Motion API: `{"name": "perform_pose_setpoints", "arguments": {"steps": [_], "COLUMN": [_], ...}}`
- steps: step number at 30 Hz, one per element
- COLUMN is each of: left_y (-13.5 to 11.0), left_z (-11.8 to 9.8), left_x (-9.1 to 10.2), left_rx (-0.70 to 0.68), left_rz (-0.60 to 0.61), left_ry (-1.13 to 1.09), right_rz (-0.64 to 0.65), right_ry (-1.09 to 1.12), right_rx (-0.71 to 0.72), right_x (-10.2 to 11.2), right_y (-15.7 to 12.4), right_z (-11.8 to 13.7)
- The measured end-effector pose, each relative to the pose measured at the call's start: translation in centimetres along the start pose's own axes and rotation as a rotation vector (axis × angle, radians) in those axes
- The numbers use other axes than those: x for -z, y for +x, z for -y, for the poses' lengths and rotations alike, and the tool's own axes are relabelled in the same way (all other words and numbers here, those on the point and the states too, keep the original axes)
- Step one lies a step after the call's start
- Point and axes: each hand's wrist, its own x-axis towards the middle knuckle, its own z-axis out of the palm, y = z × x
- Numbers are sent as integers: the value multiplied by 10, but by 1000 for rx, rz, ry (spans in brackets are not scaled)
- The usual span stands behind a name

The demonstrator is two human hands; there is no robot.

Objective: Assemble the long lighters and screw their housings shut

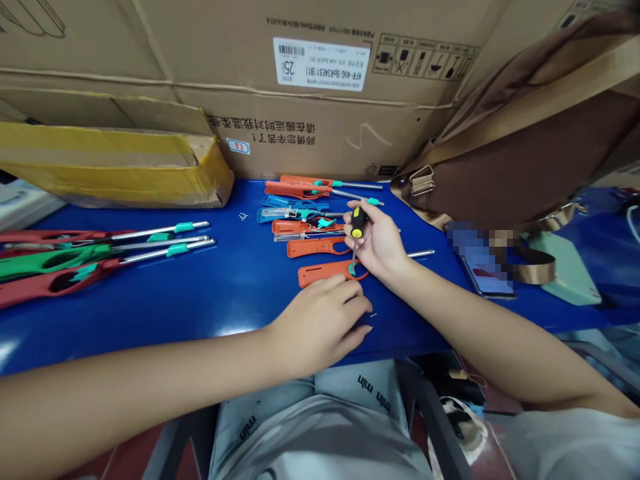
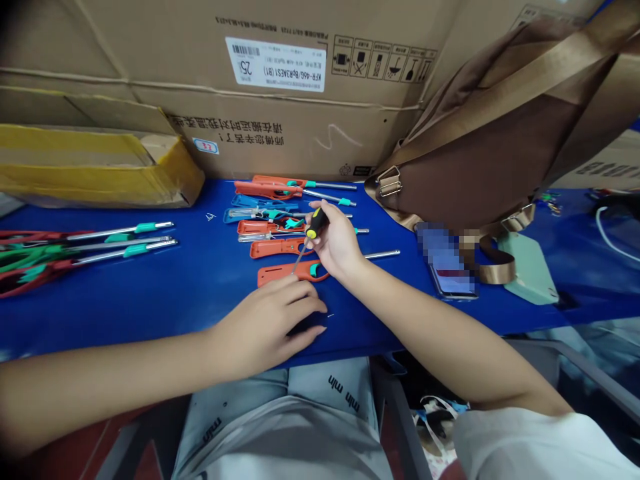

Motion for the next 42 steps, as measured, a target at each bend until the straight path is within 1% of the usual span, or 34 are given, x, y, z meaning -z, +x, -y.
{"name": "perform_pose_setpoints", "arguments": {"steps": [5, 8, 10, 12, 13, 15, 16, 17, 19, 20, 22, 24, 26, 28, 30, 35, 39, 42], "left_y": [16, 18, 15, 11, 9, 2, -2, -6, -15, -20, -30, -38, -44, -48, -49, -50, -49, -46], "left_z": [-6, -6, -3, 4, 9, 23, 33, 44, 71, 86, 117, 145, 164, 175, 178, 175, 169, 156], "left_x": [-8, -9, -4, 9, 19, 42, 55, 68, 89, 97, 108, 111, 110, 106, 102, 99, 100, 98], "left_rx": [53, 56, 33, -40, -105, -205, -207, -177, -69, -12, 157, 380, 459, 496, 527, 566, 546, 503], "left_rz": [43, 35, 10, 10, 40, 106, 99, 54, -86, -156, -229, -249, -249, -232, -233, -266, -321, -370], "left_ry": [25, 40, -5, -99, -152, -231, -249, -249, -155, -79, 94, 200, 213, 211, 217, 247, 261, 259], "right_rz": [2, 8, 11, 9, 7, 5, 5, 6, 10, 13, 20, 28, 34, 42, 50, 56, 44, 36], "right_ry": [12, 19, 23, 24, 23, 22, 21, 20, 16, 13, 6, -1, -7, -14, -18, -18, -20, -21], "right_rx": [-12, -28, -48, -67, -73, -78, -78, -77, -72, -69, -61, -53, -48, -45, -40, -45, -46, -20], "right_x": [1, 2, 3, 4, 4, 4, 4, 4, 3, 3, 2, 1, 2, 3, 4, 6, 7, 7], "right_y": [0, 0, 1, 2, 3, 3, 4, 4, 3, 3, 2, 1, 1, 1, 3, 5, 5, 5], "right_z": [1, 1, 2, 3, 3, 3, 3, 3, 3, 2, 2, 2, 1, 1, 1, 0, -1, 3]}}
